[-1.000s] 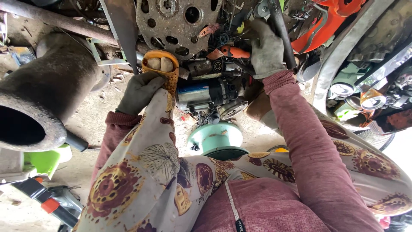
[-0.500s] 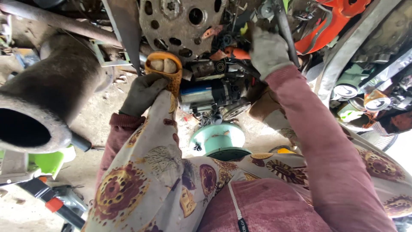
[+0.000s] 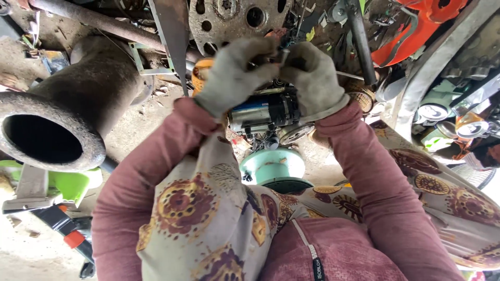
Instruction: Disassembling or repairing a motor component by using a hammer and screwdriver to remove internal parts.
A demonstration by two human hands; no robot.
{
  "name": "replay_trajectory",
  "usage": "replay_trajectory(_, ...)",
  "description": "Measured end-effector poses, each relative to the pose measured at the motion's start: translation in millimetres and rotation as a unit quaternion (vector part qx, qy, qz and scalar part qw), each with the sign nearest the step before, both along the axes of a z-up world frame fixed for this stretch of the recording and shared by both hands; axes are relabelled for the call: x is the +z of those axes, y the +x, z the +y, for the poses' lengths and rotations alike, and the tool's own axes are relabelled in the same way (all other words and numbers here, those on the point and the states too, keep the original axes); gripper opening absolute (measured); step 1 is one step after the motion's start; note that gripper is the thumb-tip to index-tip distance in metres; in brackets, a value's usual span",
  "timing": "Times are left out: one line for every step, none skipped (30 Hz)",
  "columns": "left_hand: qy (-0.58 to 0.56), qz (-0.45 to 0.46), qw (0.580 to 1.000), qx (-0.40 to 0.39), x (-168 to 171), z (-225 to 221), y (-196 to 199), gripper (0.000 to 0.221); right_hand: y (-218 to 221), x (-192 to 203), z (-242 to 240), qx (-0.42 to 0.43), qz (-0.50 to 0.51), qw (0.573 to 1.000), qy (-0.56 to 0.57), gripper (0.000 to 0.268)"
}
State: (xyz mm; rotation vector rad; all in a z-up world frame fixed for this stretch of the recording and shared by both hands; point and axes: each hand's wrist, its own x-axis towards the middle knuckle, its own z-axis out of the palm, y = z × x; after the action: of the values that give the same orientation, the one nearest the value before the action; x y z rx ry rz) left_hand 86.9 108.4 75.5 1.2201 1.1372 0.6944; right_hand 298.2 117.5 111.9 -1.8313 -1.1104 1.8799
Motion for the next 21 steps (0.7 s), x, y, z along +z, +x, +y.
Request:
replay_trajectory(0.012, 0.002, 1.0, 0.006, -6, -2, 6, 0.04, -1, -11, -4, -0.006, 0.031, 0.999, 0.04, 0.026)
replay_trajectory(0.024, 0.003, 1.0, 0.014, -13, -4, 12, 0.042, -1, -23, -8, -0.011, 0.063, 0.995, 0.079, 0.028)
replay_trajectory(0.022, 0.004, 1.0, 0.015, -14, -4, 13, 0.042, -6, -21, -7, -0.01, 0.063, 0.995, 0.076, 0.028)
replay_trajectory(0.017, 0.012, 1.0, 0.022, -15, -4, 15, 0.043, -11, -18, -7, 0.018, -0.002, 0.994, 0.108, 0.028)
replay_trajectory(0.013, 0.019, 0.999, 0.028, -15, -4, 17, 0.043, -15, -15, -7, 0.045, -0.068, 0.987, 0.138, 0.028)
replay_trajectory(0.012, 0.019, 0.999, 0.027, -23, -5, 18, 0.043, -13, -18, -7, 0.044, -0.069, 0.987, 0.137, 0.028)
replay_trajectory(-0.026, -0.015, 0.998, 0.051, -31, -7, 20, 0.043, -11, -20, -8, 0.054, -0.043, 0.984, 0.162, 0.027)
replay_trajectory(-0.064, -0.047, 0.994, 0.076, -39, -9, 21, 0.043, -10, -23, -9, 0.065, -0.016, 0.98, 0.186, 0.027)
replay_trajectory(-0.066, -0.045, 0.994, 0.075, -36, -7, 18, 0.043, -7, -14, -3, 0.063, -0.015, 0.981, 0.184, 0.027)
replay_trajectory(-0.147, -0.102, 0.978, 0.108, -33, -3, 15, 0.042, -4, -5, 4, -0.006, 0.006, 0.99, 0.137, 0.022)
replay_trajectory(-0.226, -0.157, 0.951, 0.14, -29, 0, 11, 0.042, -1, 4, 10, -0.076, 0.027, 0.993, 0.09, 0.018)
replay_trajectory(-0.225, -0.155, 0.952, 0.138, -36, -2, 9, 0.042, 7, 0, 12, -0.078, 0.029, 0.992, 0.091, 0.018)
replay_trajectory(-0.284, -0.216, 0.919, 0.165, -41, -5, 6, 0.04, 16, -4, 14, -0.112, 0.007, 0.989, 0.098, 0.015)
replay_trajectory(-0.342, -0.274, 0.879, 0.188, -48, -7, 4, 0.039, 25, -7, 15, -0.147, -0.015, 0.983, 0.104, 0.013)
replay_trajectory(-0.342, -0.273, 0.88, 0.185, -46, -5, 4, 0.039, 34, -10, 16, -0.151, -0.015, 0.983, 0.105, 0.013)
replay_trajectory(-0.353, -0.308, 0.861, 0.2, -45, -4, 4, 0.037, 43, -12, 18, -0.18, 0.01, 0.978, 0.102, 0.013)
replay_trajectory(-0.363, -0.342, 0.84, 0.214, -44, -3, 4, 0.036, 51, -15, 20, -0.209, 0.034, 0.972, 0.1, 0.013)
replay_trajectory(-0.363, -0.341, 0.841, 0.213, -42, -2, 6, 0.036, 58, -18, 19, -0.21, 0.035, 0.972, 0.1, 0.013)
replay_trajectory(-0.36, -0.342, 0.84, 0.22, -41, -2, 7, 0.036, 65, -20, 18, -0.211, 0.053, 0.971, 0.103, 0.013)
replay_trajectory(-0.356, -0.344, 0.839, 0.226, -39, 0, 8, 0.037, 71, -23, 19, -0.21, 0.071, 0.969, 0.106, 0.013)
replay_trajectory(-0.356, -0.344, 0.839, 0.225, -41, 1, 9, 0.037, 76, -28, 17, -0.211, 0.071, 0.969, 0.108, 0.013)
